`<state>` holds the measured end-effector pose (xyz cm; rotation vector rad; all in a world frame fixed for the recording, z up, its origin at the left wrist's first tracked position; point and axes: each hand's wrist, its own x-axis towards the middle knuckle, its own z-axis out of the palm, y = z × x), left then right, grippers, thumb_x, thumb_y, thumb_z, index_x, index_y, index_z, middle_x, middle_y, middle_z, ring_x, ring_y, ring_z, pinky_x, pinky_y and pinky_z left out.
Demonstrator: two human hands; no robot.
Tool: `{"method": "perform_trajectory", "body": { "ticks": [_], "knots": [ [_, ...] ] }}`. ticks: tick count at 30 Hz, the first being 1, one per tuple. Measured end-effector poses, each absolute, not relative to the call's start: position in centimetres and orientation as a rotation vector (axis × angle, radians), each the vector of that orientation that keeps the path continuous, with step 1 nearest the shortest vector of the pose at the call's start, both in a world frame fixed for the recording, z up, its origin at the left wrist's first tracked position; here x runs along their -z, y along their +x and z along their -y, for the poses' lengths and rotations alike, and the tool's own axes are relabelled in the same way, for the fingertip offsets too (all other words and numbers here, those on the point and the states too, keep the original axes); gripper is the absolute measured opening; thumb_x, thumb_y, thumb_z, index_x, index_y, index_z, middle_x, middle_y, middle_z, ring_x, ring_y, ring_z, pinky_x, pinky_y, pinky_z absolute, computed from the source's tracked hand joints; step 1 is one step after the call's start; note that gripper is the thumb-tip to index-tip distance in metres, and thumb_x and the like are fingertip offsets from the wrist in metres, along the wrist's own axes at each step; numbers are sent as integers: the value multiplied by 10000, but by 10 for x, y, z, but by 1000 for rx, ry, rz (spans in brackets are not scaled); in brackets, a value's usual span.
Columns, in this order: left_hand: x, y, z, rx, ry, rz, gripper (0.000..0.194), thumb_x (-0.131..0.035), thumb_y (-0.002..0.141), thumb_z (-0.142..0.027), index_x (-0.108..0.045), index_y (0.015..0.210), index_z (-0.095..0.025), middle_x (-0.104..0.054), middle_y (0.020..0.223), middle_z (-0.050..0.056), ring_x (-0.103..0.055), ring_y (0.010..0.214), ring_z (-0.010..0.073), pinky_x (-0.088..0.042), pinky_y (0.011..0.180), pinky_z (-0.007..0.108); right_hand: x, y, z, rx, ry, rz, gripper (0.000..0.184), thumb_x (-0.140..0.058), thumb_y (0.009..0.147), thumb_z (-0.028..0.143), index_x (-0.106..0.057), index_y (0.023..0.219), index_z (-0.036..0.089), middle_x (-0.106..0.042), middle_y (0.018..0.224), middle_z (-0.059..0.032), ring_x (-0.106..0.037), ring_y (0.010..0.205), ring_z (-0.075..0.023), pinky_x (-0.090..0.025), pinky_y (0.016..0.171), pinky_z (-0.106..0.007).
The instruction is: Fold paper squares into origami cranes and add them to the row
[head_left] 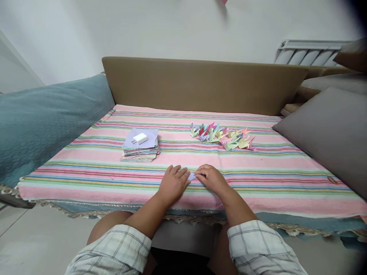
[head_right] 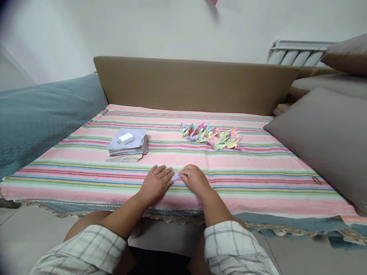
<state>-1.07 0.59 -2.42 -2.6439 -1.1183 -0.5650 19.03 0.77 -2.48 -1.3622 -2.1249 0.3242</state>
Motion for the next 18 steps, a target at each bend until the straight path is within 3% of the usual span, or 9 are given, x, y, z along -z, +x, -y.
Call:
{"method": "perform_trajectory", "body": {
  "ticks": [3,8,18],
  "knots": [
    [23,-18,0,543,-2637,1074,454,-453,879,-499,-512,1270,-277,-554,1304,47,-393,1272,318,-155,1066,625,27,191,-7,-289,-1374,2132,180,-574,827,211,-723,928,217,-669,925,-63,-602,887,-185,-482,816,-314],
    [20,-26,4,443,-2713,893,550,-408,870,-568,-436,1336,-277,-459,1394,48,-313,1334,284,33,1098,599,30,191,-8,-297,-1378,2136,193,-559,834,207,-718,945,213,-663,935,-66,-595,898,-186,-474,830,-319],
    [23,-26,1,343,-2787,885,602,-404,857,-597,-430,1343,-244,-477,1376,86,-383,1284,271,-50,1108,559,25,204,-4,-505,-1424,1994,196,-606,773,189,-696,946,217,-678,979,-58,-610,949,-198,-467,871,-348]
  ]
}}
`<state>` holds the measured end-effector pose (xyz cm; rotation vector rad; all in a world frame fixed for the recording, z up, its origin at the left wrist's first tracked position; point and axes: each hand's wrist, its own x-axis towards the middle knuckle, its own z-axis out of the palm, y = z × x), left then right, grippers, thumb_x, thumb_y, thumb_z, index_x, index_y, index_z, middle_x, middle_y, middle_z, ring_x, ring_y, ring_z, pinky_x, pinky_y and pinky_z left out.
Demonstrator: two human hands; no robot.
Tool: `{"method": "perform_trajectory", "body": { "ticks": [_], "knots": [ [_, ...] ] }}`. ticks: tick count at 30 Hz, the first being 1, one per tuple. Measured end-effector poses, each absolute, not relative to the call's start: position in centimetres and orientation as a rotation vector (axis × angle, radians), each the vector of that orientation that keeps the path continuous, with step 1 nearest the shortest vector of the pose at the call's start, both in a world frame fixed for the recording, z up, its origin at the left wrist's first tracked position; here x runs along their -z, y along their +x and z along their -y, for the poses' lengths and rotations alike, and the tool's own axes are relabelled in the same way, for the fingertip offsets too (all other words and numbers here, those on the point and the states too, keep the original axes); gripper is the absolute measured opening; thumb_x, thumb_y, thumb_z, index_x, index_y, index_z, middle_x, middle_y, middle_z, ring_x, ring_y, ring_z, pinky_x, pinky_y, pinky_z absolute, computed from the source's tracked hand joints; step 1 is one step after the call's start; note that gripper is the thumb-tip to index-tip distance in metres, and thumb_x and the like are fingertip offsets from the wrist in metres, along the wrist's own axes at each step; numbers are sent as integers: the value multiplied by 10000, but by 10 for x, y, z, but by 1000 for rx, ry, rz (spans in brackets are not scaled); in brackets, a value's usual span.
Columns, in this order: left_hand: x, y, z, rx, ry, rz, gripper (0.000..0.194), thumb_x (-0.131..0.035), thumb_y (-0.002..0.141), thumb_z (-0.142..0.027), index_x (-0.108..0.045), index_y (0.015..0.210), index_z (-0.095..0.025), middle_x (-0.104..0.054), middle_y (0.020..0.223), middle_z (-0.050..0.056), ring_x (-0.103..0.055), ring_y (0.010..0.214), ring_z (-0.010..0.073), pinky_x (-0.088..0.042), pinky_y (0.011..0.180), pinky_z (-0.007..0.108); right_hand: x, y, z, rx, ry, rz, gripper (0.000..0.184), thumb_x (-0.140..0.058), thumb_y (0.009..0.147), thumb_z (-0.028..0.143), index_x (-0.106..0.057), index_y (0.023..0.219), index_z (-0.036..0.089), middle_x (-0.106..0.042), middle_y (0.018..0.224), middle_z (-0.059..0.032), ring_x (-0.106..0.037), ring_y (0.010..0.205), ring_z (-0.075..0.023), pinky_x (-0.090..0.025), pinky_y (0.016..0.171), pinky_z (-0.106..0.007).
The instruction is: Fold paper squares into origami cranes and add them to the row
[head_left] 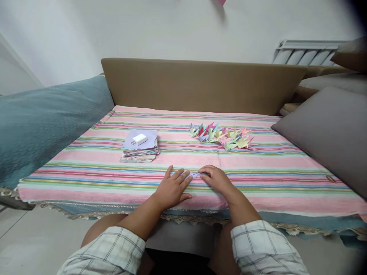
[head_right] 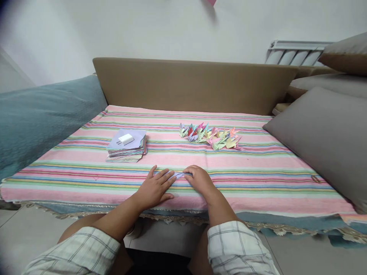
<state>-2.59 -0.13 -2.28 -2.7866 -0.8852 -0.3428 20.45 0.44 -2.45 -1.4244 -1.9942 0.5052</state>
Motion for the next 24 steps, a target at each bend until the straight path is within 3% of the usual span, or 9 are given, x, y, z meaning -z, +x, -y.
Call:
{"method": "perform_trajectory", "body": {
  "ticks": [11,24],
  "knots": [
    [24,-29,1,303,-2791,872,636,-360,861,-619,-381,1378,-250,-444,1402,89,-356,1304,269,-72,1107,535,25,204,-3,-606,-1432,1874,164,-586,763,183,-672,897,224,-650,952,-40,-597,918,-184,-460,843,-328],
    [19,-31,0,304,-2841,867,618,-391,848,-622,-392,1368,-289,-443,1404,69,-358,1299,265,-87,1103,537,31,206,-6,-477,-1345,1996,191,-510,807,139,-673,865,219,-661,943,-39,-591,923,-178,-456,847,-331]
  ]
}}
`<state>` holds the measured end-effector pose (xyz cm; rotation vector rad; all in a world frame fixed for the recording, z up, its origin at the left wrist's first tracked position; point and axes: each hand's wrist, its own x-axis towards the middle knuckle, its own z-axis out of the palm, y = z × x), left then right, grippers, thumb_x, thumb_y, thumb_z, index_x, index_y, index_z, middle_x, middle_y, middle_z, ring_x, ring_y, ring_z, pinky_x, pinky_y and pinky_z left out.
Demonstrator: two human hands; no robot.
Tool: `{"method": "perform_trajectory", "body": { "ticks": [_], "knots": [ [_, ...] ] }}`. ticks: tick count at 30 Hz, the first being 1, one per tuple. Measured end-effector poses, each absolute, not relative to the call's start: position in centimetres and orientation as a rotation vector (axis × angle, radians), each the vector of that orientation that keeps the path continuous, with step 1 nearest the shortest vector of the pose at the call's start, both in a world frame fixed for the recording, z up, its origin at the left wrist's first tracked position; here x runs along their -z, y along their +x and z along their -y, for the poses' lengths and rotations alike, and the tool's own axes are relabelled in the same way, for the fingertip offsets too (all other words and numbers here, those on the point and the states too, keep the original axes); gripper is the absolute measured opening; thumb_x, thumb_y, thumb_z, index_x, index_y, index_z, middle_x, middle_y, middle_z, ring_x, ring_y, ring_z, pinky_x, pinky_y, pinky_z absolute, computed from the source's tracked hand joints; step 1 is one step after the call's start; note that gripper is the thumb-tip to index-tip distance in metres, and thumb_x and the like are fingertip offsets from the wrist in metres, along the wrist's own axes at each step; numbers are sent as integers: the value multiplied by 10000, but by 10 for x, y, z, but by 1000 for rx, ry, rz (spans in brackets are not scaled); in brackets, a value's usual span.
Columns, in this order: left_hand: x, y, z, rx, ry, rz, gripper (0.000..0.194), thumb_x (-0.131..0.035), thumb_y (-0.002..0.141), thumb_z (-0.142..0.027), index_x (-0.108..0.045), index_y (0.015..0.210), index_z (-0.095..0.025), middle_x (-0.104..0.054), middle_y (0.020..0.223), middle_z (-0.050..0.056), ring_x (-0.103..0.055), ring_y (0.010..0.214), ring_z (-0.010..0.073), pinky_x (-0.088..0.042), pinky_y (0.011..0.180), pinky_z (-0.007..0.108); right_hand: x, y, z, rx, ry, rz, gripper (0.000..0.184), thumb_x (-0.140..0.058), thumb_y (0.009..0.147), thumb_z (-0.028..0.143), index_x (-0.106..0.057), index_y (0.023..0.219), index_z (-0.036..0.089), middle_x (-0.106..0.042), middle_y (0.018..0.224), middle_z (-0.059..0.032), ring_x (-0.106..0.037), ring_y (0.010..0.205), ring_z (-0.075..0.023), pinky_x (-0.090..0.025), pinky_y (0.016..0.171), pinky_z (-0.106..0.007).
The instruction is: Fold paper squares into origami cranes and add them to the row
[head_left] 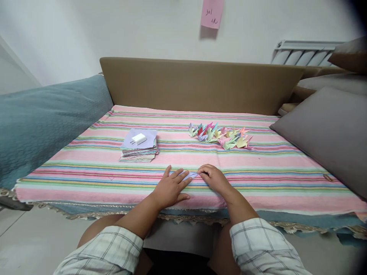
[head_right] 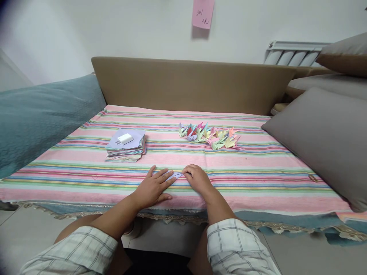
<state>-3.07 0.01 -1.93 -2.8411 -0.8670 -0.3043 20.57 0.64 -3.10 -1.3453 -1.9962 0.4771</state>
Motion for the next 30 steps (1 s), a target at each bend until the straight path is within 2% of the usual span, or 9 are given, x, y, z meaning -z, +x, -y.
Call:
{"method": "perform_trajectory", "body": {
  "ticks": [11,16,20,24,30],
  "knots": [
    [19,-30,-1,332,-2837,864,594,-397,848,-618,-424,1344,-292,-475,1379,66,-381,1281,264,-123,1093,540,28,206,-4,-301,-1352,2084,266,-479,784,94,-688,911,201,-655,966,-63,-583,933,-190,-466,866,-348],
    [20,-30,-1,329,-2852,871,604,-398,849,-615,-407,1356,-286,-463,1388,73,-374,1287,267,-120,1091,554,23,194,15,-158,-1340,2160,411,-456,771,60,-653,1099,211,-572,1196,-95,-516,1098,-218,-432,954,-377],
    [19,-29,0,319,-2861,882,602,-391,854,-612,-387,1366,-296,-448,1401,65,-369,1292,263,-128,1088,561,23,187,27,-79,-1423,2252,457,-475,763,52,-649,1124,272,-497,1313,-85,-455,1178,-254,-392,993,-445],
    [18,-29,1,317,-2851,884,592,-390,853,-614,-415,1348,-290,-453,1397,65,-373,1289,264,-143,1087,554,22,188,30,-52,-1561,2214,403,-497,774,91,-665,1097,265,-509,1304,-97,-460,1167,-282,-400,973,-469],
    [19,-29,0,319,-2825,872,599,-396,845,-623,-428,1342,-290,-465,1388,65,-382,1282,267,-160,1084,538,20,192,27,-77,-1626,2161,325,-487,765,84,-685,985,219,-602,1175,-103,-527,1065,-269,-421,929,-420]
  ]
}}
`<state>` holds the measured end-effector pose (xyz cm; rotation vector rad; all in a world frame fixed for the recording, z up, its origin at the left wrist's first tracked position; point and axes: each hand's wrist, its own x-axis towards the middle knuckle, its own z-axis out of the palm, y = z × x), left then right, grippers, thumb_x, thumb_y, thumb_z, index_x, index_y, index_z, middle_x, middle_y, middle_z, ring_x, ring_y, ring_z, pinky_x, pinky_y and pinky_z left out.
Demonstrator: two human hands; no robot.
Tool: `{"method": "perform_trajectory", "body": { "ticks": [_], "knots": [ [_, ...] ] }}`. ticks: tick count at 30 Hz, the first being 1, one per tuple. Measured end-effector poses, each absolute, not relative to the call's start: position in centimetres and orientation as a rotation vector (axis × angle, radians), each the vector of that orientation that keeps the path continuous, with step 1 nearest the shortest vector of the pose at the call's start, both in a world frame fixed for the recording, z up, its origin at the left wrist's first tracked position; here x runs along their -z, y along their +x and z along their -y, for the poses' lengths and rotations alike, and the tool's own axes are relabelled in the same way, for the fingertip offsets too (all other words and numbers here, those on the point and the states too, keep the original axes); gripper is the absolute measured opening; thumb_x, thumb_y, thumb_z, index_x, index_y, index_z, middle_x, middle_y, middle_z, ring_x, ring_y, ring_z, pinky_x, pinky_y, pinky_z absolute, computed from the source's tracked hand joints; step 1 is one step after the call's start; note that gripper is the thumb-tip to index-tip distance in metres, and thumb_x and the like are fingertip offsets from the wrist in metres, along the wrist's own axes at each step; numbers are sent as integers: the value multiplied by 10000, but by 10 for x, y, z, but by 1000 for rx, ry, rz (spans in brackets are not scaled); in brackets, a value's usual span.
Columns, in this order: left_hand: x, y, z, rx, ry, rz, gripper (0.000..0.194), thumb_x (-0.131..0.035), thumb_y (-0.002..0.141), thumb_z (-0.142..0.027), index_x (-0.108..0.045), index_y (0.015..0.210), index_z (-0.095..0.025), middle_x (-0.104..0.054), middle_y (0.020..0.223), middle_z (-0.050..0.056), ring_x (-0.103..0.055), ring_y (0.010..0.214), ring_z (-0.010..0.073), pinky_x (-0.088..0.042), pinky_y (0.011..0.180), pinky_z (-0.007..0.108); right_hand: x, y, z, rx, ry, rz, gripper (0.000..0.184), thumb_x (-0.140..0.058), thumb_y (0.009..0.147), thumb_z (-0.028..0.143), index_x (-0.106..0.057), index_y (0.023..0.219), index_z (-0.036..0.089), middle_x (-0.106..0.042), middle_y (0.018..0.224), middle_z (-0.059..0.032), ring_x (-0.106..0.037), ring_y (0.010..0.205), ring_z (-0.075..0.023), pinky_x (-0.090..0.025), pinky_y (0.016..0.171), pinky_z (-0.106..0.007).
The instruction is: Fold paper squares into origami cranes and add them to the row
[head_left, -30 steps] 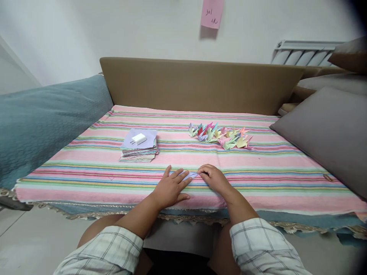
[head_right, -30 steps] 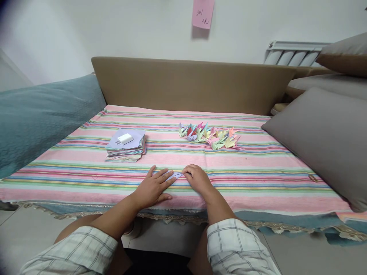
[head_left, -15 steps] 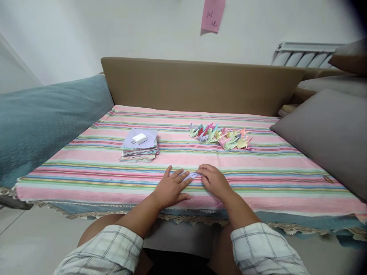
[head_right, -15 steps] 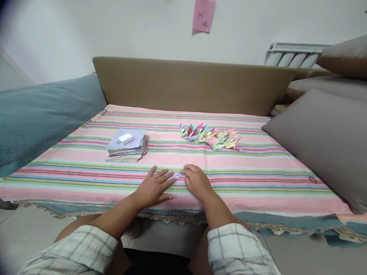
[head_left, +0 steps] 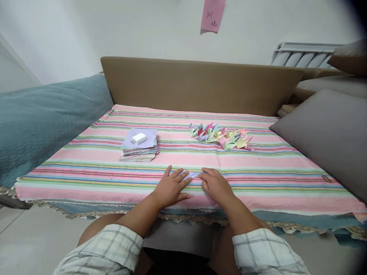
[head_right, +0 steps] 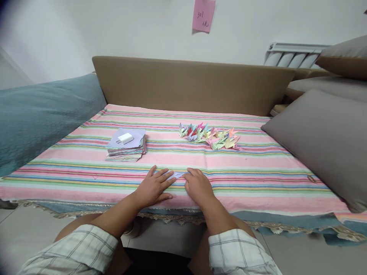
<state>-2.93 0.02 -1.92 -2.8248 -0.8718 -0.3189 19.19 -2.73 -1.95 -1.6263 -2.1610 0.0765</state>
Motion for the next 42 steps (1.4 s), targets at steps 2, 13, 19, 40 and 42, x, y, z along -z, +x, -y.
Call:
{"method": "perform_trajectory", "body": {
  "ticks": [2,13,19,40,42],
  "knots": [
    [20,-29,0,324,-2830,874,601,-402,843,-623,-432,1341,-288,-471,1382,71,-381,1282,270,-152,1087,534,19,194,26,-114,-1653,2103,279,-480,756,82,-680,903,211,-642,1078,-88,-551,1003,-252,-431,899,-397],
    [18,-30,0,332,-2869,868,616,-414,846,-607,-411,1359,-266,-456,1391,86,-366,1295,276,-186,1083,528,32,202,6,-490,-1571,1780,180,-550,790,283,-698,872,224,-602,1141,-85,-527,1100,-234,-395,966,-402],
    [18,-30,-1,331,-2882,871,618,-406,847,-611,-408,1361,-266,-448,1398,86,-364,1297,279,-180,1085,530,29,194,0,-524,-1664,1760,155,-541,797,300,-685,772,248,-556,1215,-53,-476,1146,-251,-337,979,-486],
    [21,-30,0,325,-2893,882,621,-395,858,-601,-379,1377,-260,-409,1427,80,-328,1317,288,-160,1090,535,14,183,-3,-614,-1861,1766,183,-622,747,412,-680,705,243,-488,1297,-35,-403,1198,-284,-269,979,-523],
    [21,-30,0,328,-2896,882,623,-398,856,-601,-376,1378,-261,-409,1426,80,-329,1316,289,-161,1090,538,13,185,-2,-656,-1857,1776,166,-627,739,406,-682,738,250,-471,1314,-24,-393,1214,-269,-262,993,-499]
  ]
}}
